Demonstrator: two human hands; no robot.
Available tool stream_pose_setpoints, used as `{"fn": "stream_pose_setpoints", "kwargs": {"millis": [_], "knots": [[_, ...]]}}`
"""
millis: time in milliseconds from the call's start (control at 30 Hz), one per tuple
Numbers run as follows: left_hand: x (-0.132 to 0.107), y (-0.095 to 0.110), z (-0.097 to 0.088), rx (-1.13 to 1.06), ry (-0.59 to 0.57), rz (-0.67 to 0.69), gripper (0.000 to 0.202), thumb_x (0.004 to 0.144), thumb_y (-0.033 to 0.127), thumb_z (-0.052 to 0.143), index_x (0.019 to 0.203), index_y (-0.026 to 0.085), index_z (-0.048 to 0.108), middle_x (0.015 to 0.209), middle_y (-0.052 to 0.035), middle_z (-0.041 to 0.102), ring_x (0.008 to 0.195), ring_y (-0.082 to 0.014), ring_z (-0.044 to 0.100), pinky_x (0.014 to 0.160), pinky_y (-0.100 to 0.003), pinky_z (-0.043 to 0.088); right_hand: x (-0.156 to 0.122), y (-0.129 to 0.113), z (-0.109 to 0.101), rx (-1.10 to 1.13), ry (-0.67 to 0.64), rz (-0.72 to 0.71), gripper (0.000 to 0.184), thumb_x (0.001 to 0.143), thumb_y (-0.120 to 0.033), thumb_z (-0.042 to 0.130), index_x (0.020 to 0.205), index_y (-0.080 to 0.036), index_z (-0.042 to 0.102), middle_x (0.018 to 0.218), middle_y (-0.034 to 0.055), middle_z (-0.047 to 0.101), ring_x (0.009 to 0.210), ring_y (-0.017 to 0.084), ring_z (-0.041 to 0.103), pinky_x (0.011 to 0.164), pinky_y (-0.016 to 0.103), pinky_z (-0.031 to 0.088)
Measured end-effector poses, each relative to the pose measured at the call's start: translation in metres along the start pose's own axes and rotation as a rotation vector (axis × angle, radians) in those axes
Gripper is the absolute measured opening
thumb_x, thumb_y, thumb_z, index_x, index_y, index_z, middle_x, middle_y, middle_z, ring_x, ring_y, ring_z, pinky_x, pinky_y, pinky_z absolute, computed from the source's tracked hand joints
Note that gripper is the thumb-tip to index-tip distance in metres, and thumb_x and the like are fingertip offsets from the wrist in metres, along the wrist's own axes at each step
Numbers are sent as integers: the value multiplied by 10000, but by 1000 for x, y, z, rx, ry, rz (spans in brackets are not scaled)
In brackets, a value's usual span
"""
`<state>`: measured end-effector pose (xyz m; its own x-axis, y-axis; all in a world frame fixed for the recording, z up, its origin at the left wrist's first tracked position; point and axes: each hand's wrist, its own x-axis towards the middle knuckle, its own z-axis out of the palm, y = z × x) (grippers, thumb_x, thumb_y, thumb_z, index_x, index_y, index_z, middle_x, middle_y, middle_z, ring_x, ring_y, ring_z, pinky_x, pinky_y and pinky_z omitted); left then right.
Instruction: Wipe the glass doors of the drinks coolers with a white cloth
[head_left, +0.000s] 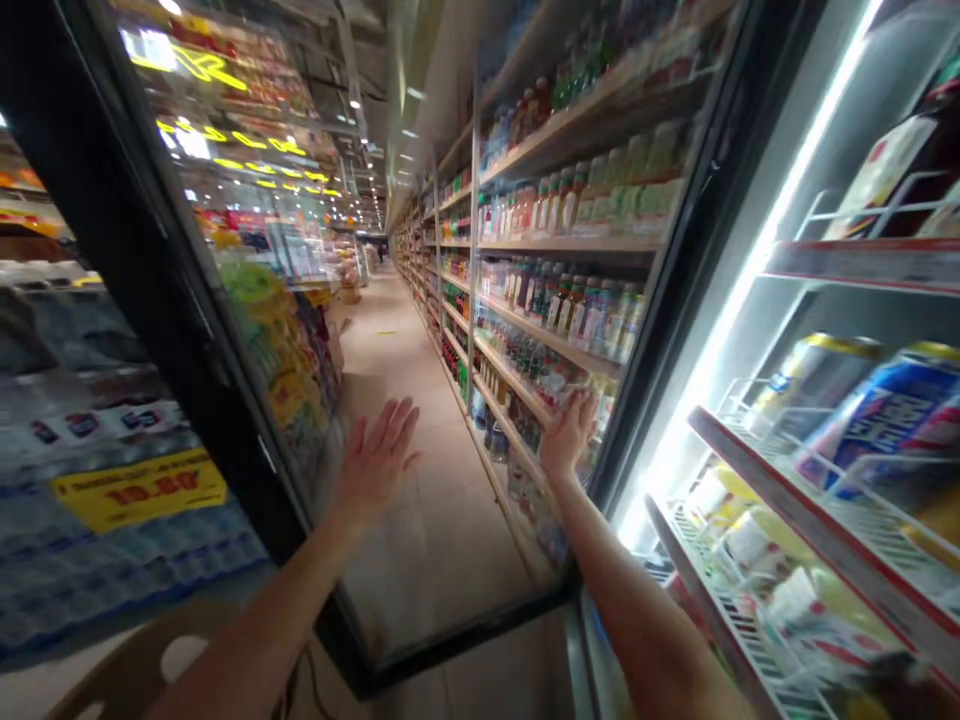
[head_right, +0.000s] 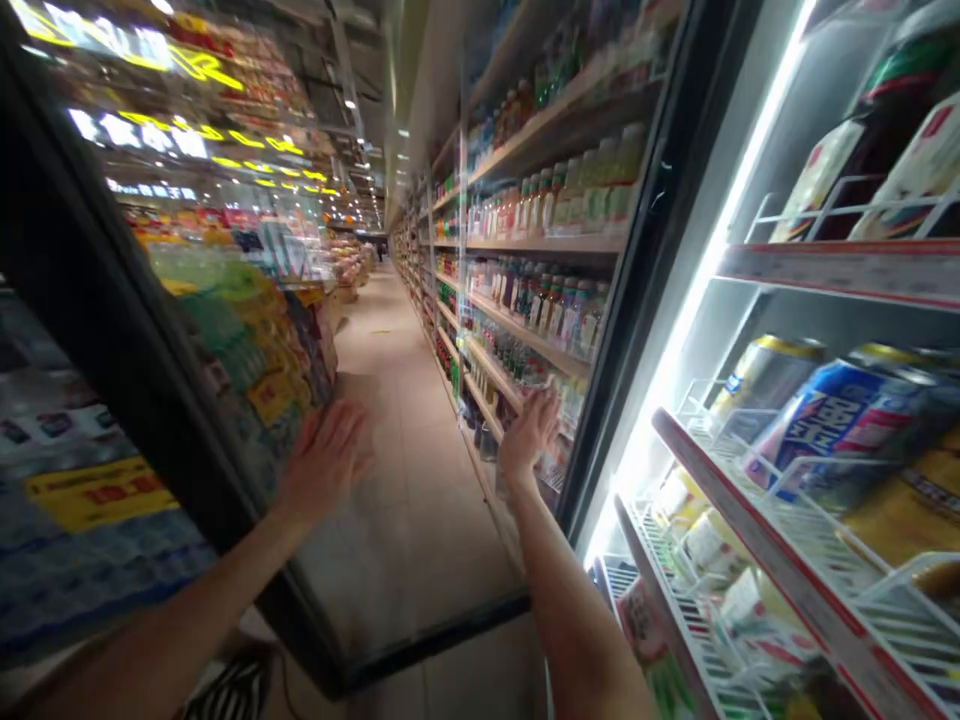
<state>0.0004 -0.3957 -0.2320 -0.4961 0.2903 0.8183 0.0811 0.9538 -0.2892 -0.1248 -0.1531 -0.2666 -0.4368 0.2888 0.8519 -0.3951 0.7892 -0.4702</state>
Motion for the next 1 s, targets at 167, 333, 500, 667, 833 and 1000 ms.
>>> {"fn": "stream_pose_setpoints", "kwargs": {"millis": [167,333,500,667,833,1000], "knots": [[-18,-2,-4,-5,-47,-16,668,903,393,441,1456,200,119,1419,-121,397,1371,-212,261,1151,-442,67,-44,-42,7,81,-200,-367,559,847,-121,339,1404,-164,343,1460,120,349,1415,226,142,1125,486,182],[-19,0,-8,32,-20,-28,730,886,423,468,1458,181,85,1412,-129,410,1354,-210,309,1147,-405,114,-50,-19,-5,34,-266,-502,541,854,-106,355,1373,-253,391,1405,74,446,1390,200,231,1130,501,146],[-23,2,-7,77,5,-22,705,905,441,410,1454,185,49,1393,-125,439,1332,-212,352,1142,-408,125,-22,-16,0,39,-57,-148,602,854,-128,302,1450,-141,219,1489,169,278,1417,270,127,1086,569,209],[-22,2,-7,102,0,-52,704,903,446,406,1450,181,51,1390,-120,444,1322,-217,370,1136,-411,146,-56,-43,9,105,-237,-731,615,809,-63,392,1387,-273,370,1402,44,458,1409,188,182,1149,471,99],[-20,8,-10,121,-19,-49,701,910,456,370,1447,151,38,1392,-130,438,1310,-231,389,1138,-435,132,-12,6,2,-12,-31,-202,567,864,-134,312,1429,-176,285,1466,157,332,1402,269,200,1080,570,215],[-20,16,-4,145,8,-100,721,904,465,374,1447,116,55,1386,-164,437,1320,-253,372,1137,-469,124,-27,-23,6,85,-72,-474,592,847,-107,341,1431,-176,281,1430,131,402,1415,236,159,1110,512,198]]}}
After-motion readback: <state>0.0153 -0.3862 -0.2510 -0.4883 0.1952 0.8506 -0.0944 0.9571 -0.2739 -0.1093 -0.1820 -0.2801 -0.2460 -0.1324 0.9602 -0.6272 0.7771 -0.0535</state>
